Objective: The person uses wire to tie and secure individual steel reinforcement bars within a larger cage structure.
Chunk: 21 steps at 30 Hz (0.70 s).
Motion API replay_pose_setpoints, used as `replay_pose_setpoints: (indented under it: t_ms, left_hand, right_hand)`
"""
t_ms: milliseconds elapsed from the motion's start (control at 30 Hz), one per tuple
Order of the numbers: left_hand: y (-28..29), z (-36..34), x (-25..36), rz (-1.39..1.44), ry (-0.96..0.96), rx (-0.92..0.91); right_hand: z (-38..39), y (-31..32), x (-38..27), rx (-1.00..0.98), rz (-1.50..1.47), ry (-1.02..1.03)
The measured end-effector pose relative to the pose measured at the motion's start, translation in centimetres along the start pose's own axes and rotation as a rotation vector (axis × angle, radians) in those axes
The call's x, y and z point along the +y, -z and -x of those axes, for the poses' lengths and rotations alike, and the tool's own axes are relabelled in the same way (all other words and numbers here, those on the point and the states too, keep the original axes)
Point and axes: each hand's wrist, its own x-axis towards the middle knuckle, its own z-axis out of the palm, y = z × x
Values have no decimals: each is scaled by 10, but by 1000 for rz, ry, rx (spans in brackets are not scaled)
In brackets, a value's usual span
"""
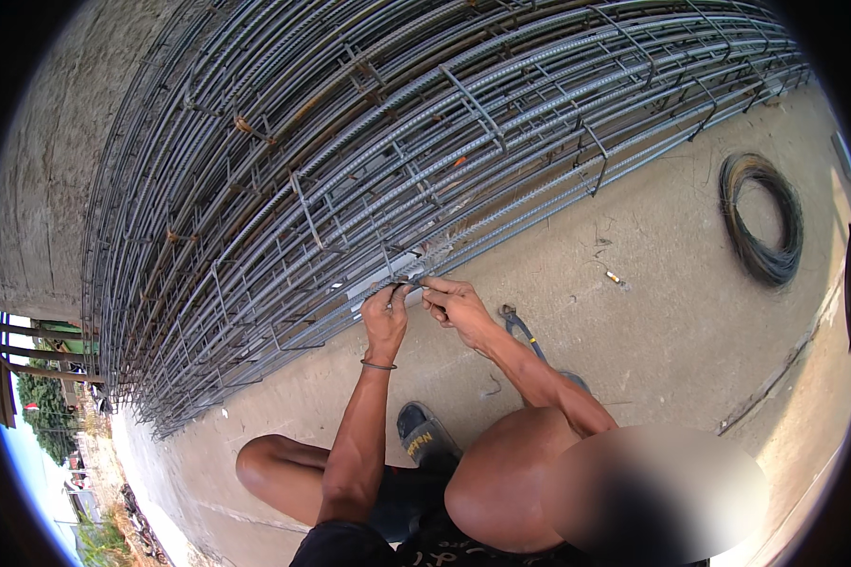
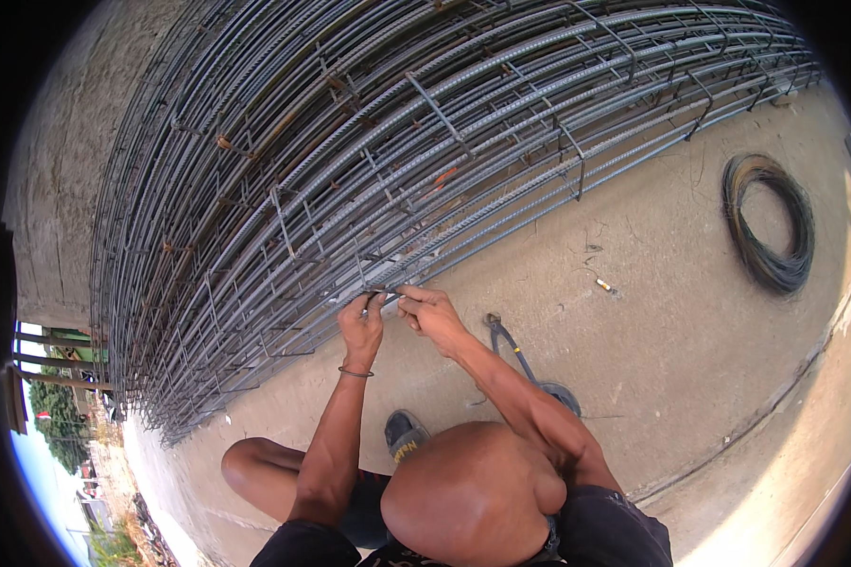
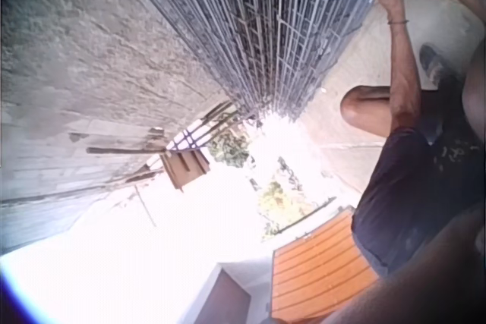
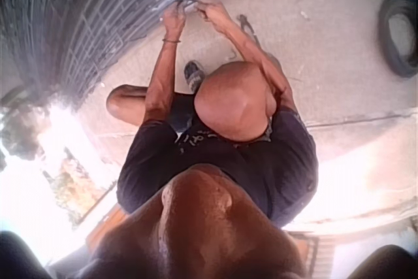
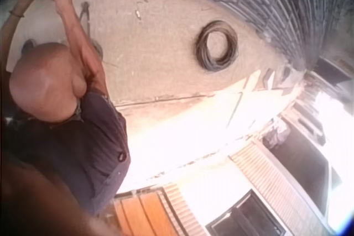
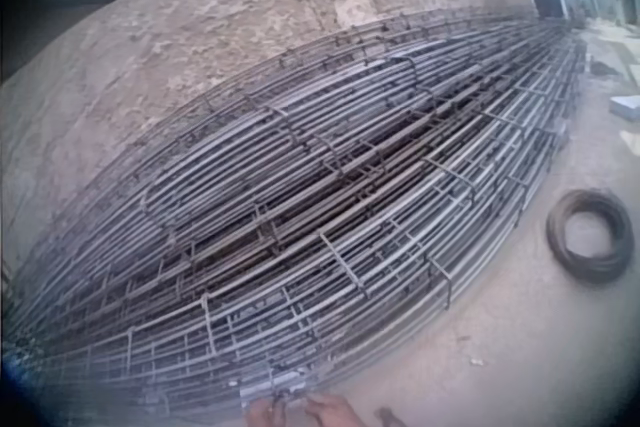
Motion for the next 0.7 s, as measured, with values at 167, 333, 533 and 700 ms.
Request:
replay_pose_setpoints:
  t_ms: [167,333,533,700]
  left_hand:
    - [-6,-5,-1,-24,-69,79]
    - [-20,-7,25,31,316,114]
    - [-26,-14,10,-38,366,166]
    - [-23,-22,3,-75,448,-104]
  right_hand:
    - [-5,10,1,-38,42,20]
    - [-10,22,6,-86,20,18]
    - [-16,28,8,-149,-75,-23]
    - [-17,31,5,-155,-93,-41]
